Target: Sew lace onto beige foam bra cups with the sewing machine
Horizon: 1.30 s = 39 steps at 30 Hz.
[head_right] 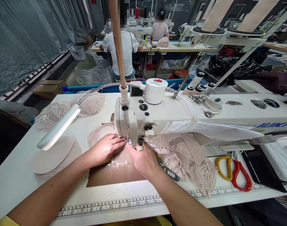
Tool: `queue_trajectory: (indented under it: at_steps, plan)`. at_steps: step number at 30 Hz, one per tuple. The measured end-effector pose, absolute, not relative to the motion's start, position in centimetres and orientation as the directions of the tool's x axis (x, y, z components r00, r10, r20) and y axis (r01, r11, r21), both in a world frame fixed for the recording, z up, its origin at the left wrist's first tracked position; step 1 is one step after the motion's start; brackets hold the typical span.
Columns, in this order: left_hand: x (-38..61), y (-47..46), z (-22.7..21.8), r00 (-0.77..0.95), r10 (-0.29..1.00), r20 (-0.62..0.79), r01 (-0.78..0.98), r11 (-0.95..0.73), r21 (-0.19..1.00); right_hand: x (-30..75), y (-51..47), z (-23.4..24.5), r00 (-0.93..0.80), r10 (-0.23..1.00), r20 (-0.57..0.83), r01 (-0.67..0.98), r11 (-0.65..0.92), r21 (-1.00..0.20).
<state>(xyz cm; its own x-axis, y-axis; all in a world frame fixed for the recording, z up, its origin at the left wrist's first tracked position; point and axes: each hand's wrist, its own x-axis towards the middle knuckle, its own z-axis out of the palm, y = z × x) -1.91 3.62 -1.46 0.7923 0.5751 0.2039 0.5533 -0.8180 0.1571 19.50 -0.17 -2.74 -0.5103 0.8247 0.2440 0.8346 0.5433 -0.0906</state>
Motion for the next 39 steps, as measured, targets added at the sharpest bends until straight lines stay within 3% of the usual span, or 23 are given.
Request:
queue_trajectory:
  at_steps: [6, 16, 21, 26, 39]
  plan:
    - [-1.9, 4.2, -1.1, 0.775, 0.608, 0.173, 0.583, -0.793, 0.175, 20.0, 0.1, -3.2, -0.528, 0.794, 0.303, 0.777, 0.595, -0.205]
    - [-2.1, 4.3, -1.0, 0.747, 0.64, 0.179, 0.628, -0.768, 0.127, 19.9, 0.5, -3.1, -0.49, 0.815, 0.309, 0.795, 0.563, -0.224]
    - [-2.0, 3.2, 0.7, 0.657, 0.75, 0.08, 0.748, -0.662, 0.055, 20.0, 0.2, -3.2, -0.466, 0.82, 0.333, 0.805, 0.549, -0.224]
    - [-1.5, 1.4, 1.4, 0.609, 0.792, -0.046, 0.792, -0.606, 0.069, 20.0, -0.1, -2.9, -0.433, 0.847, 0.31, 0.834, 0.506, -0.218]
    - [-1.4, 1.0, 1.2, 0.649, 0.76, 0.039, 0.756, -0.65, 0.073, 20.2, -0.3, -2.5, -0.438, 0.846, 0.304, 0.834, 0.509, -0.213]
